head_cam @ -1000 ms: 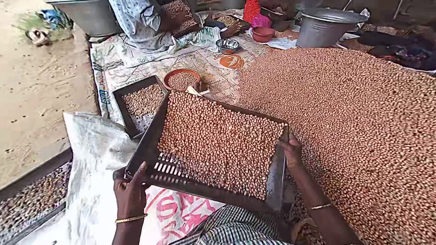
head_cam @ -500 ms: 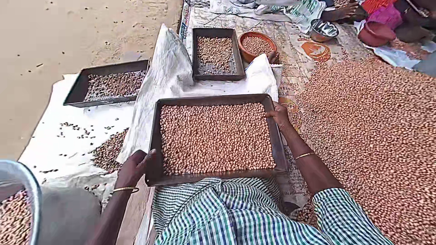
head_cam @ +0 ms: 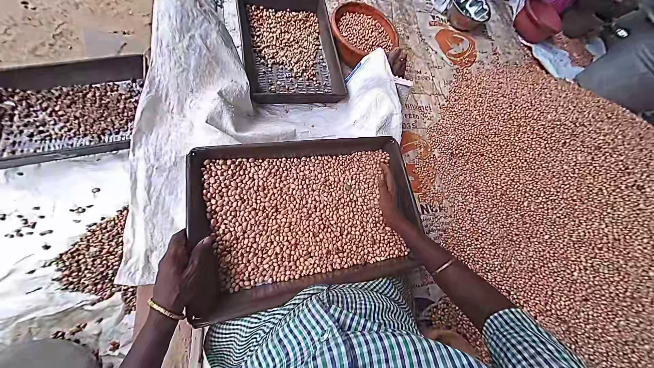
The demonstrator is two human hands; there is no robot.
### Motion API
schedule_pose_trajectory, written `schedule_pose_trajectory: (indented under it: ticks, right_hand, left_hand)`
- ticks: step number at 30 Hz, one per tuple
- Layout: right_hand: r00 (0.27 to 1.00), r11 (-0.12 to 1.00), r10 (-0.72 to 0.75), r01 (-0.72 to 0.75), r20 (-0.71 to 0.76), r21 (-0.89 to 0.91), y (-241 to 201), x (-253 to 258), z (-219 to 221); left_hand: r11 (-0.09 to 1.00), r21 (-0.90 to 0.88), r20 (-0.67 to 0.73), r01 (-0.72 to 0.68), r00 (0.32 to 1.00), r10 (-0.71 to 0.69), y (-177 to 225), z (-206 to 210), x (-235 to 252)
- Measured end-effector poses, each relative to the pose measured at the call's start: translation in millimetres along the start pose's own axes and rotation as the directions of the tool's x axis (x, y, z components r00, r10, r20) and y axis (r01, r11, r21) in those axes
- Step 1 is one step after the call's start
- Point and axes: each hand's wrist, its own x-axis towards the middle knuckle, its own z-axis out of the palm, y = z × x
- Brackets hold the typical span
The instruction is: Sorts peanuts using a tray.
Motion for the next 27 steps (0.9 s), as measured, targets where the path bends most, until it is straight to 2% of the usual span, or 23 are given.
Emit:
schedule_pose_trajectory:
  ticks: [1,3,6,8,10,12,14,15,17,19,21,23,25,27]
  right_hand:
    - [0.998,0.998,-0.057,0.057,-0.013,-0.002,-7.7,10.9,13.5]
    - [0.964,0.965,-0.262,0.263,0.031,-0.021,-27.3,19.9,46.3]
    - [0.843,0.869,-0.481,0.494,0.239,0.009,-54.4,-18.3,71.4]
    - [0.770,0.839,-0.453,0.539,0.450,-0.078,-56.9,-55.0,55.9]
    - [0.779,0.828,-0.308,0.502,0.546,-0.250,-45.3,-79.8,23.8]
    - [0.856,0.855,-0.101,0.335,0.507,-0.396,-28.2,-72.3,-8.9]
    - [0.943,0.869,-0.052,0.204,0.328,-0.450,-5.9,-40.6,-20.5]
    - [0.967,0.891,-0.076,0.175,0.242,-0.418,0.9,-19.1,-16.0]
    - [0.972,0.929,-0.210,0.231,0.103,-0.290,5.0,27.6,12.4]
    - [0.946,0.919,-0.319,0.325,0.062,-0.223,-15.1,54.5,50.0]
    - [0.905,0.908,-0.383,0.406,0.187,-0.102,-50.4,42.7,75.6]
    - [0.824,0.897,-0.407,0.443,0.395,0.001,-78.9,12.4,84.2]
    - [0.717,0.851,-0.454,0.525,0.529,0.019,-81.0,-27.0,73.6]
    - [0.700,0.815,-0.440,0.574,0.562,-0.077,-61.0,-60.0,47.0]
  left_hand:
    - [1.000,-0.002,-0.010,0.005,1.000,-0.005,0.1,1.0,0.8]
    - [1.000,0.002,-0.031,0.019,0.999,-0.019,1.2,0.2,1.9]
    - [0.999,0.021,-0.016,0.042,0.999,-0.042,-1.2,-3.7,-0.2]
    - [0.998,0.040,-0.005,0.039,0.999,-0.039,-5.2,-6.1,0.4]
    - [0.998,0.059,0.022,0.031,0.999,-0.033,-7.7,-8.5,0.3]
    - [0.998,0.055,0.046,0.027,0.998,-0.030,-7.5,-7.4,1.8]
    - [1.000,0.024,0.036,0.013,0.999,-0.013,-5.5,-3.5,3.8]
    - [1.000,0.007,0.019,0.003,1.000,-0.003,-4.5,-1.3,4.4]
    - [0.999,-0.035,-0.007,-0.016,1.000,0.016,-4.2,1.3,4.4]
    - [0.997,-0.071,-0.033,-0.025,0.999,0.023,-5.4,1.0,3.3]
    - [0.996,-0.090,-0.039,-0.022,0.999,0.018,-4.3,-2.5,2.9]
    - [0.996,-0.090,-0.038,-0.002,0.999,-0.002,-2.5,-4.6,3.8]
    - [0.997,-0.074,-0.040,0.001,0.999,-0.004,-1.7,-5.0,4.1]
    - [0.997,-0.074,-0.039,-0.002,0.999,-0.001,0.0,-3.1,3.9]
